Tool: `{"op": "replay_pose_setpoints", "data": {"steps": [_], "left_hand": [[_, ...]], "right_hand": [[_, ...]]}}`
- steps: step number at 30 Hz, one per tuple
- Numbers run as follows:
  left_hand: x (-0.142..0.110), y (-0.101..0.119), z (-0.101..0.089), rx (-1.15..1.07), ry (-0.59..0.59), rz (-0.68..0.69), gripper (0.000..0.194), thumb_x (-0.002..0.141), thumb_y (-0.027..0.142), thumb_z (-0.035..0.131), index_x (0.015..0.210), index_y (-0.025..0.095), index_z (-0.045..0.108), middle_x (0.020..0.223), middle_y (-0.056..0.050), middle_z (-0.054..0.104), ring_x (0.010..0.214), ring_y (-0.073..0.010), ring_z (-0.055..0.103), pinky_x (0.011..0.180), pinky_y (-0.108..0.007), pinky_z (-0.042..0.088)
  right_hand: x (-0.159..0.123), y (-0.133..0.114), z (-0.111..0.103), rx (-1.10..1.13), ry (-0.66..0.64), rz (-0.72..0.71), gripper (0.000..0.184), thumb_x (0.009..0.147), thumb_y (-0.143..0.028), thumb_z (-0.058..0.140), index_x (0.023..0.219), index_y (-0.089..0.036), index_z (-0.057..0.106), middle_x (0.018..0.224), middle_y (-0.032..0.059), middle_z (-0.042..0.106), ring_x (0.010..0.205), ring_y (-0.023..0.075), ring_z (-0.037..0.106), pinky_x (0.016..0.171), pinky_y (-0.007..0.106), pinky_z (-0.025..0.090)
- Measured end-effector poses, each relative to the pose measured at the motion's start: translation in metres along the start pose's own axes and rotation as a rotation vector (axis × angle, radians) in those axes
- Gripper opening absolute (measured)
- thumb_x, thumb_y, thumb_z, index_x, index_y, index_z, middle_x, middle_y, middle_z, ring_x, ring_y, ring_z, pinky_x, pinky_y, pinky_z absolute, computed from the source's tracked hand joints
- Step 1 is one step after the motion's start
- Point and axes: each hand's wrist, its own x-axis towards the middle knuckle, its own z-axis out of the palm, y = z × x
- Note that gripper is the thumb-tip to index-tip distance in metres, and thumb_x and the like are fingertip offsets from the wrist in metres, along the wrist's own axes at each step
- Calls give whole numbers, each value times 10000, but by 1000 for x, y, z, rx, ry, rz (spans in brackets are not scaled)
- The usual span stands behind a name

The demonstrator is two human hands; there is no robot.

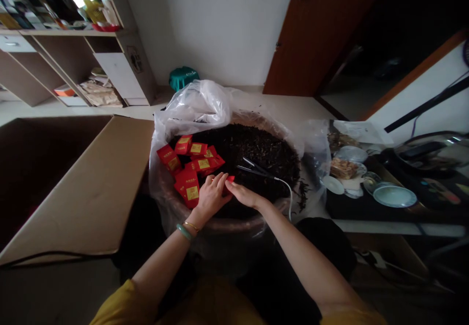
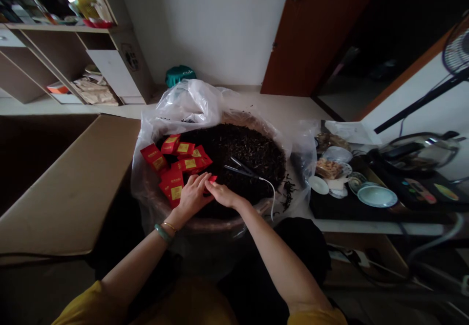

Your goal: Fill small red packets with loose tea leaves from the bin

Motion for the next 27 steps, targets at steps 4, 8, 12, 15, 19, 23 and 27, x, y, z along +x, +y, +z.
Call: {"op": "replay_pose_setpoints", "data": {"steps": [4, 8, 12, 15, 19, 23, 27], "left_hand": [[-3, -6, 6, -69, 37, 8, 602, 724, 252, 697, 1292, 206, 503, 1286, -99, 584, 1149, -279, 512, 925, -393, 489], [-5, -8, 8, -93, 48, 17, 572, 718, 195, 695, 1263, 208, 521, 1257, -95, 606, 1132, -263, 536, 927, -394, 496], [-5, -9, 10, -98, 75, -22, 539, 715, 181, 688, 1234, 209, 545, 1235, -82, 624, 1122, -253, 552, 936, -386, 495], [-4, -10, 11, -100, 108, -53, 516, 713, 189, 685, 1214, 204, 559, 1215, -81, 634, 1115, -248, 562, 953, -384, 484], [-3, -10, 10, -103, 142, -62, 500, 711, 195, 689, 1198, 196, 571, 1201, -80, 639, 1103, -241, 571, 964, -373, 476], [-2, -9, 7, -103, 174, -111, 499, 696, 207, 703, 1182, 197, 588, 1171, -77, 633, 1067, -237, 580, 931, -348, 491], [-2, -10, 2, -136, 197, -236, 496, 700, 269, 702, 1181, 217, 595, 1078, -59, 614, 972, -214, 604, 797, -295, 527]], "right_hand": [[-1, 0, 5, -85, 34, 4, 611, 843, -653, 443, 1214, -195, 603, 1202, 82, 643, 1235, 264, 499, 1092, 436, 299], [1, -2, 4, -7, -1, 11, 581, 815, -659, 483, 1071, -172, 668, 1087, 66, 687, 1147, 252, 560, 1063, 429, 341], [-2, -13, -8, 39, -8, 13, 599, 775, -675, 513, 966, -136, 690, 984, 74, 712, 1038, 232, 617, 1024, 414, 374], [-11, -24, -31, -53, 28, 49, 541, 850, -603, 444, 1023, -147, 677, 1003, 88, 713, 1031, 210, 630, 950, 368, 430], [-27, -31, -65, -693, 213, 227, 306, 868, -386, 511, 942, -154, 697, 996, 107, 706, 978, 232, 640, 873, 334, 456], [-36, -23, -71, -1136, 154, 525, 506, 699, -232, 716, 1186, -148, 602, 1213, 172, 579, 1169, 323, 516, 905, 380, 443], [-31, -14, -51, -1257, 168, 667, 1060, 576, -100, 788, 1463, -286, 238, 1402, 191, 343, 1265, 398, 373, 851, 460, 474]]}}
